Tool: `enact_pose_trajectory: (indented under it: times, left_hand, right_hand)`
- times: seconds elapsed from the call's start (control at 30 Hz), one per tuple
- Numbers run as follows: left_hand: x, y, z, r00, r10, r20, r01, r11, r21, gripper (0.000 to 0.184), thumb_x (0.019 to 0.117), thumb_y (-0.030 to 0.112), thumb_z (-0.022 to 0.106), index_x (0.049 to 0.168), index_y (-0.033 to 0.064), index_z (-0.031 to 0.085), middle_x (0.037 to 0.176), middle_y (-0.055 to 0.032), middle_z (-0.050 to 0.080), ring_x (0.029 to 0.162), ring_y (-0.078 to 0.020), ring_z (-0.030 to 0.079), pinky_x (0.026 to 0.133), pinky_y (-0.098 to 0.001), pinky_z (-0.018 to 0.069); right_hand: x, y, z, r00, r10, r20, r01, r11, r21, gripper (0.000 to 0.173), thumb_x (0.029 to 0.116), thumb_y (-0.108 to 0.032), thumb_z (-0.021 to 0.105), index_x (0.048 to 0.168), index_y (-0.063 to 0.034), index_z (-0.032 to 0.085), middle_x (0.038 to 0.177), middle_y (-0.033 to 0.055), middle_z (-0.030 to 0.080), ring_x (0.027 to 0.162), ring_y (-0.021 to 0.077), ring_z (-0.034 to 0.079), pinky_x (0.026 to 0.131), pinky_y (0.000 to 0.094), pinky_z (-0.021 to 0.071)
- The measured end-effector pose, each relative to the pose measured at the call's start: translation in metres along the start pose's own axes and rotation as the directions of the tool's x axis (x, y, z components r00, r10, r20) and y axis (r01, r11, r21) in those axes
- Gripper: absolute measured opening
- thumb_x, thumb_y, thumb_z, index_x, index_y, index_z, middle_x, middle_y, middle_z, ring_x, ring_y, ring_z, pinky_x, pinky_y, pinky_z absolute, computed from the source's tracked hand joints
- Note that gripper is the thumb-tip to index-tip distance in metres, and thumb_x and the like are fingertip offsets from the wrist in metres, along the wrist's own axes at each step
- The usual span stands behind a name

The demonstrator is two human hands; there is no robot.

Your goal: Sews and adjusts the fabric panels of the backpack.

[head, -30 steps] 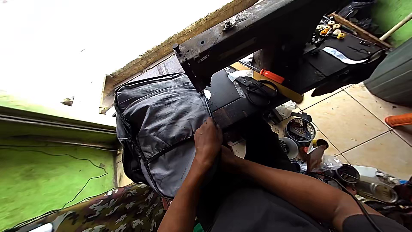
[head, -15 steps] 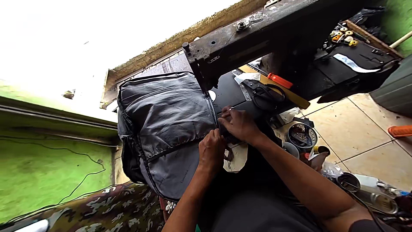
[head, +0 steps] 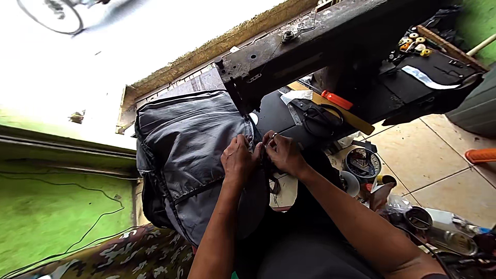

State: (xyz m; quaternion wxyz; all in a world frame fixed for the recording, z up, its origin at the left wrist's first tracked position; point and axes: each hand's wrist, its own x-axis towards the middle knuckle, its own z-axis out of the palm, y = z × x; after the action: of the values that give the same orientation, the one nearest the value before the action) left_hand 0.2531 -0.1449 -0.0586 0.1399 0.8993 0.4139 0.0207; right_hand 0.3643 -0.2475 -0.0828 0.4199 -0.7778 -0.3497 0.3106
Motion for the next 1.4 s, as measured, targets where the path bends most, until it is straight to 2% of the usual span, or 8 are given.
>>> enact_pose_trajectory:
  times: [0.13,0.33,0.53,0.7,0.83,0.9,1.03,1.4]
  left_hand:
    - [0.001,-0.008,0.003,0.999,0.023,-0.03,-0.025,0.997,-0.072,0.023,0.0953,0.029,0.069,0.1,0.0058,0.069,0.087,-0.0128,0.068,0.08,-0.0331,0.068,0.068,-0.0552,0.0515]
    - [0.006,-0.01,0.002,0.998,0.042,-0.052,-0.048,0.991,-0.128,0.016,0.0913,0.021,0.071,0.093,0.0053,0.069,0.077,-0.0106,0.067,0.073,-0.03,0.067,0.064,-0.053,0.0515]
    - [0.011,-0.01,-0.003,0.992,0.101,-0.07,-0.109,0.986,-0.126,0.017,0.0858,0.018,0.078,0.095,0.0058,0.071,0.085,-0.0108,0.067,0.075,-0.0295,0.067,0.065,-0.0523,0.0538]
    - [0.013,-0.008,-0.003,0.987,0.122,-0.104,-0.133,0.986,-0.102,0.017,0.0834,0.014,0.077,0.098,0.0067,0.073,0.09,-0.0113,0.066,0.076,-0.0288,0.066,0.064,-0.051,0.0542]
    - [0.013,-0.012,-0.001,0.991,0.125,-0.057,-0.132,0.98,-0.149,0.018,0.0865,0.014,0.076,0.102,0.0055,0.074,0.093,-0.0116,0.068,0.08,-0.0287,0.067,0.069,-0.0511,0.0555]
    - [0.012,-0.013,0.0,0.99,0.129,-0.052,-0.136,0.977,-0.166,0.017,0.0871,0.013,0.074,0.102,0.0056,0.073,0.094,-0.0111,0.069,0.082,-0.0282,0.068,0.071,-0.0511,0.0563]
    - [0.011,-0.01,0.002,0.99,0.13,-0.055,-0.137,0.978,-0.157,0.018,0.0866,0.012,0.074,0.102,0.0049,0.073,0.094,-0.0116,0.068,0.08,-0.0282,0.067,0.069,-0.0504,0.0559]
    - [0.0,0.012,0.001,0.991,0.125,0.039,-0.125,0.992,0.013,0.032,0.0923,0.013,0.067,0.122,0.0038,0.073,0.11,-0.0167,0.068,0.099,-0.0321,0.069,0.081,-0.0494,0.0568]
  right_hand:
    - [0.0,0.003,0.01,0.982,-0.164,-0.092,0.146,0.973,-0.178,0.023,0.094,-0.003,0.063,0.115,-0.0059,0.073,0.085,0.0136,0.066,0.074,0.0274,0.065,0.069,0.045,0.0547]
    - [-0.001,0.013,0.026,0.924,-0.368,-0.106,0.283,0.843,-0.458,0.034,0.0955,-0.007,0.064,0.126,-0.0169,0.076,0.093,0.0157,0.064,0.069,0.0263,0.066,0.057,0.0393,0.0559]
    - [-0.008,0.014,0.021,0.871,-0.491,0.018,0.397,0.683,-0.613,0.025,0.0934,-0.003,0.066,0.113,-0.0083,0.079,0.093,0.0173,0.064,0.079,0.0291,0.068,0.057,0.037,0.0554]
    - [-0.005,0.028,0.018,0.786,-0.616,0.062,0.501,0.574,-0.648,0.032,0.0924,0.002,0.063,0.117,-0.0129,0.078,0.1,0.0147,0.068,0.095,0.03,0.067,0.068,0.037,0.0559]
    - [0.008,0.048,0.009,0.665,-0.729,0.161,0.666,0.482,-0.57,0.033,0.0969,-0.006,0.057,0.119,-0.0177,0.077,0.134,0.0095,0.066,0.124,0.0288,0.059,0.096,0.0419,0.0495]
    - [0.014,0.051,0.002,0.612,-0.766,0.2,0.734,0.454,-0.506,0.03,0.0991,-0.012,0.054,0.114,-0.0178,0.079,0.139,0.0038,0.066,0.133,0.027,0.056,0.105,0.0431,0.0456]
    - [0.014,0.05,-0.003,0.61,-0.759,0.227,0.754,0.469,-0.46,0.027,0.0984,-0.013,0.054,0.103,-0.0153,0.08,0.121,-0.0001,0.075,0.123,0.0248,0.063,0.101,0.0439,0.0488]
    - [0.003,0.047,-0.003,0.668,-0.712,0.214,0.709,0.522,-0.474,0.029,0.0967,-0.008,0.054,0.108,-0.0148,0.079,0.121,-0.0001,0.075,0.126,0.0253,0.063,0.106,0.0454,0.0474]
